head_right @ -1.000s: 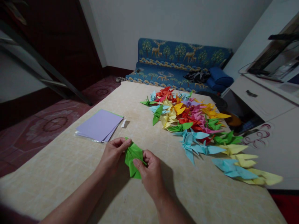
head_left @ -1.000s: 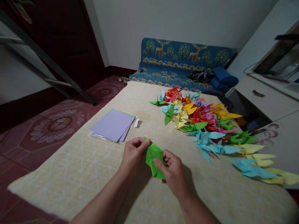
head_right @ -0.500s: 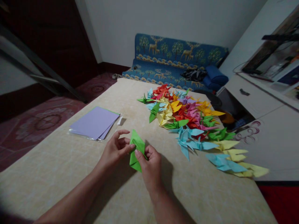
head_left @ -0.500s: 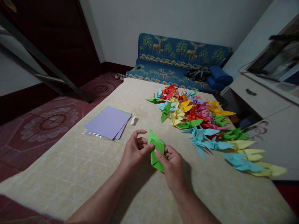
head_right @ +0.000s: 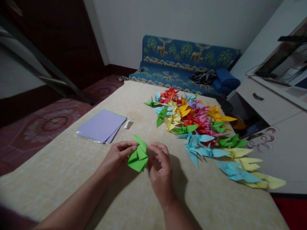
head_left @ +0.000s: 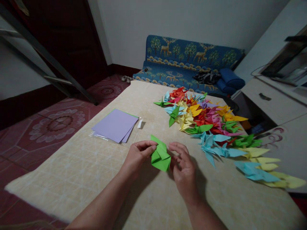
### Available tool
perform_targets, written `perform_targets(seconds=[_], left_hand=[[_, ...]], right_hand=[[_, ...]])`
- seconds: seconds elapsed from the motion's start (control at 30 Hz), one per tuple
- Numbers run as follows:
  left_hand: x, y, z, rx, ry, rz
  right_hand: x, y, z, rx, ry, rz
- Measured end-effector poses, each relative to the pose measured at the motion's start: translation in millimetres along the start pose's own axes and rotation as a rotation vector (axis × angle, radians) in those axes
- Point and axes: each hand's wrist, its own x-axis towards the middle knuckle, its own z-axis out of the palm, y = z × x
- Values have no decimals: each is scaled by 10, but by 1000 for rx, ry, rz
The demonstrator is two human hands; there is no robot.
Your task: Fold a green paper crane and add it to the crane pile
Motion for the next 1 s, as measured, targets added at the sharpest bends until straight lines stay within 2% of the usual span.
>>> perform_targets(seconds=[0.07,0.13,0.23,0.33,0.4,0.47,0.6,0.77,1.0], left_hand=[[-6,-5,-3,-17,-18,-41],[-10,-9,3,-24,-26,-53],[-11,-11,29,-44,5,3],[-11,-15,63,-77,67,120],[-16,-18,83,-72,97,177],[-24,-19,99,-43,98,188],[-50,-10,143,4,65,105],[-82,-17,204,3,41,56],[-67,-69,178,96,84,248]], right_hand=[[7,-21,-13,-48,-46,-50],[3,-43,-11,-47,-82,-34],[-20,-74,32,89,-73,90],[-44,-98,107,288,-70,246],[-46,-103,152,341,-68,297],[-31,-93,176,308,-22,322],[13,-43,162,188,137,346],[23,-30,139,199,220,354],[-16,-20,131,189,179,339]])
